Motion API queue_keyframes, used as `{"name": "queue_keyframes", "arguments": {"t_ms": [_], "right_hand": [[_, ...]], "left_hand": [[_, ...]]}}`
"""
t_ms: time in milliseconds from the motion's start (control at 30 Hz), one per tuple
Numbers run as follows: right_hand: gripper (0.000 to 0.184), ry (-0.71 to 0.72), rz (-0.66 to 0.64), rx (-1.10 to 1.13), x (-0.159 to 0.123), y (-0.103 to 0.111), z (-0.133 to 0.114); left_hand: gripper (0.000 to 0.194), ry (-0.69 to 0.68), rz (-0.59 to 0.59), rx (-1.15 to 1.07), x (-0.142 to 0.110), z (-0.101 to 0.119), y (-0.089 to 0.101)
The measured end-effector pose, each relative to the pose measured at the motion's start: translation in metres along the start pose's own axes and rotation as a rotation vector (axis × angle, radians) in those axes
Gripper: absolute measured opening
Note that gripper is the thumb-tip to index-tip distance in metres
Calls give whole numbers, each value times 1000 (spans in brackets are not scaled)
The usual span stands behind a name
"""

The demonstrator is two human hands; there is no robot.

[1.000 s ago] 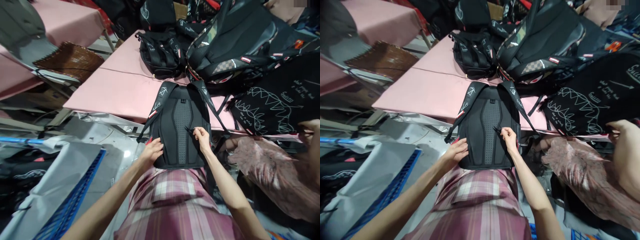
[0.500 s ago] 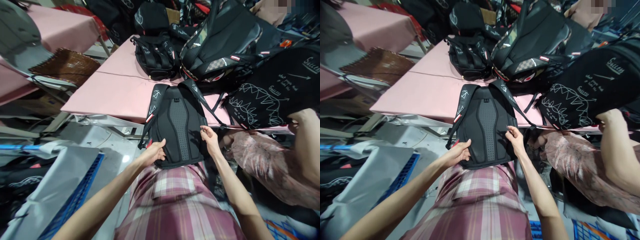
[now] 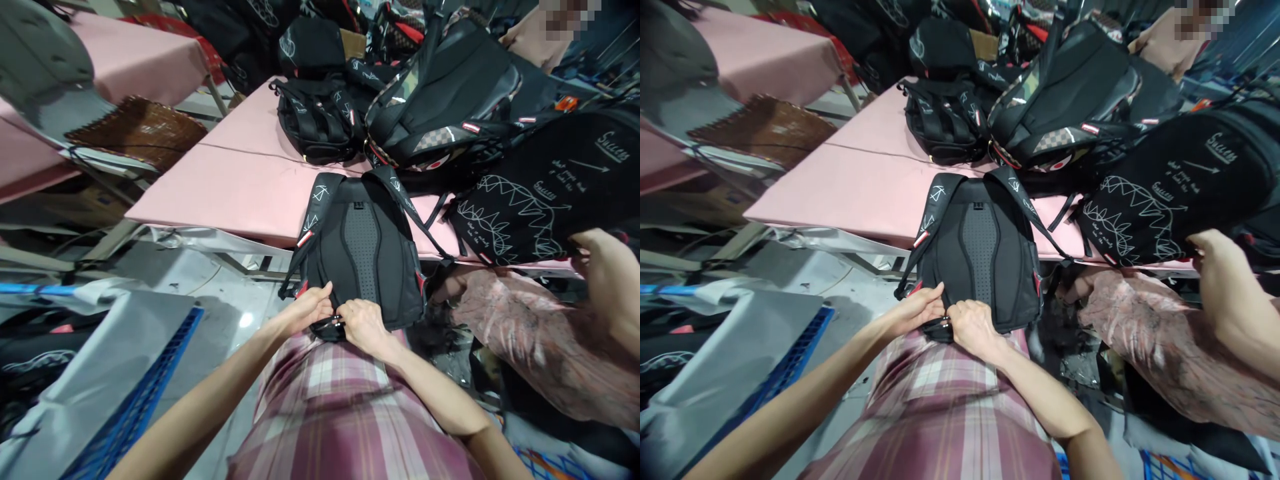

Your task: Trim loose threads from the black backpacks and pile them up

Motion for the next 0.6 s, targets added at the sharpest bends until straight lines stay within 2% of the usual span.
{"name": "queue_keyframes", "arguments": {"t_ms": [67, 167, 267, 367, 400, 467, 533, 600], "right_hand": [[17, -81, -55, 352, -6, 3, 12], [33, -279, -68, 764, -19, 12, 40], [29, -417, 14, 836, -29, 18, 65], [24, -501, 135, 818, -34, 23, 75], [26, -527, 164, 836, -36, 24, 76], [33, -576, 210, 887, -43, 27, 79], [39, -625, 236, 914, -58, 30, 84], [39, -657, 235, 883, -80, 29, 89]], "left_hand": [[37, -52, 30, 50, -5, -1, 8], [36, -280, 209, 254, -19, -1, 26], [29, -621, 379, 637, -38, 2, 28], [20, -867, 397, 969, -50, 1, 9], [18, -882, 392, 1014, -51, 1, 4], [16, -779, 411, 970, -46, 1, 4], [15, -554, 433, 718, -38, 1, 14], [17, -323, 406, 386, -30, -3, 21]]}}
Point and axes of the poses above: each hand's wrist, its own x-axis towards the middle knuckle, its own y-axis out of the back of the hand, z = x × y, the point moved 6 cm from there along x, towards the middle knuckle, and after that the axes turned 8 degrees about z, right-handed, at the moved point
